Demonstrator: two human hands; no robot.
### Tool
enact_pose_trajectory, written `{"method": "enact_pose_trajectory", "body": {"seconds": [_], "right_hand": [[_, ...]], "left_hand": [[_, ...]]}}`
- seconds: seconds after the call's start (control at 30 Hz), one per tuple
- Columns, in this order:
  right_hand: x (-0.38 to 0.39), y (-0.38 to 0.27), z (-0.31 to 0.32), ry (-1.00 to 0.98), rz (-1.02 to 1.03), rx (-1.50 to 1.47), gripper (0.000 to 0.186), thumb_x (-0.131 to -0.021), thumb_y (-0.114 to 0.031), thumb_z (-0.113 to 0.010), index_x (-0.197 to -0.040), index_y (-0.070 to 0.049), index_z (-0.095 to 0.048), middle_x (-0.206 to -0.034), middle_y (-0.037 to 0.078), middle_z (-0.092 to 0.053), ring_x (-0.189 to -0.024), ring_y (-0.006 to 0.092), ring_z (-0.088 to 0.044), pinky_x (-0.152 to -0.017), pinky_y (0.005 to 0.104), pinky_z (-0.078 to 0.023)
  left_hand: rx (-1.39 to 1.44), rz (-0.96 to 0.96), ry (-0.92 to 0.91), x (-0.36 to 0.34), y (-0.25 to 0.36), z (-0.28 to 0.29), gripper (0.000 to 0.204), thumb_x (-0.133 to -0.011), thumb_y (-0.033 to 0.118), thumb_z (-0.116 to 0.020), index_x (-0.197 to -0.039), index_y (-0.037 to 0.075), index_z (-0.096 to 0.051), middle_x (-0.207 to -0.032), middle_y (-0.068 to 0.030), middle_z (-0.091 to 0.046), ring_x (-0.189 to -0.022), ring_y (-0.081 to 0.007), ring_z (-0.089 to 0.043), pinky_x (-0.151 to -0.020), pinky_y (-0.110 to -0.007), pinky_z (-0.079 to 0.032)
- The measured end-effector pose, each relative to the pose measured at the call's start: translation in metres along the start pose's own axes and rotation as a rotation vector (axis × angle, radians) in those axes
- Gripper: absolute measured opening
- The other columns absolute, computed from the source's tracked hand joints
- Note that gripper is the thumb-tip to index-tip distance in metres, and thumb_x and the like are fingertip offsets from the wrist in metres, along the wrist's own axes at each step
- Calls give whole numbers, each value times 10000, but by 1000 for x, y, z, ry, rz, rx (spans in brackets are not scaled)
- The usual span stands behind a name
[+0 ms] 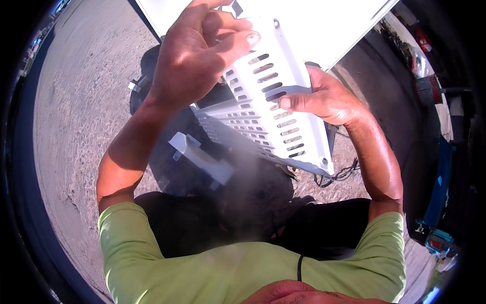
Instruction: The person opens a refrigerator, removes interior components, and then uses a screwdriver to remove a plastic panel from the exterior back and bottom of the unit.
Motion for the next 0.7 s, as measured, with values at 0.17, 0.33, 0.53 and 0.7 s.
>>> {"method": "enact_pose_trajectory", "body": {"seconds": [0.17,0.33,0.53,0.7], "right_hand": [[8,42,56,87,-83,-64,464,-888,-217,-726,-1271,18,-614,-1113,114,-704,-1001,186,-661,-915,323,-511],[27,91,89,132,-86,-196,456,-895,-213,-719,-1276,12,-610,-1143,110,-699,-1033,183,-659,-951,327,-511],[36,128,103,86,-85,-334,498,-906,-265,-721,-1298,15,-593,-1162,116,-690,-1047,198,-661,-954,347,-521],[45,155,112,86,-102,-422,490,-907,-257,-721,-1293,17,-592,-1165,123,-685,-1053,197,-659,-941,353,-532]], "left_hand": [[-362,-442,-146,-24,-40,0,642,-843,252,-779,-1359,0,-490,-1262,-149,-614,-1167,-201,-593,-990,-340,-477],[-497,-152,-470,-40,-198,3,747,-789,288,-817,-1411,49,-480,-1391,-205,-529,-1304,-312,-507,-1095,-402,-389],[-686,-190,-453,-43,-221,-17,697,-782,310,-826,-1363,53,-539,-1351,-199,-523,-1272,-347,-516,-1057,-400,-421],[-707,-162,-483,-54,-221,-37,705,-792,306,-809,-1400,109,-513,-1350,-158,-532,-1280,-316,-515,-1062,-406,-417]]}}
Point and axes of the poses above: each hand's wrist, its own x-axis away from the middle knuckle, its own z-axis out of the back of the hand, y = z × x, the point moved 9 cm from there along -x, towards the middle knuckle
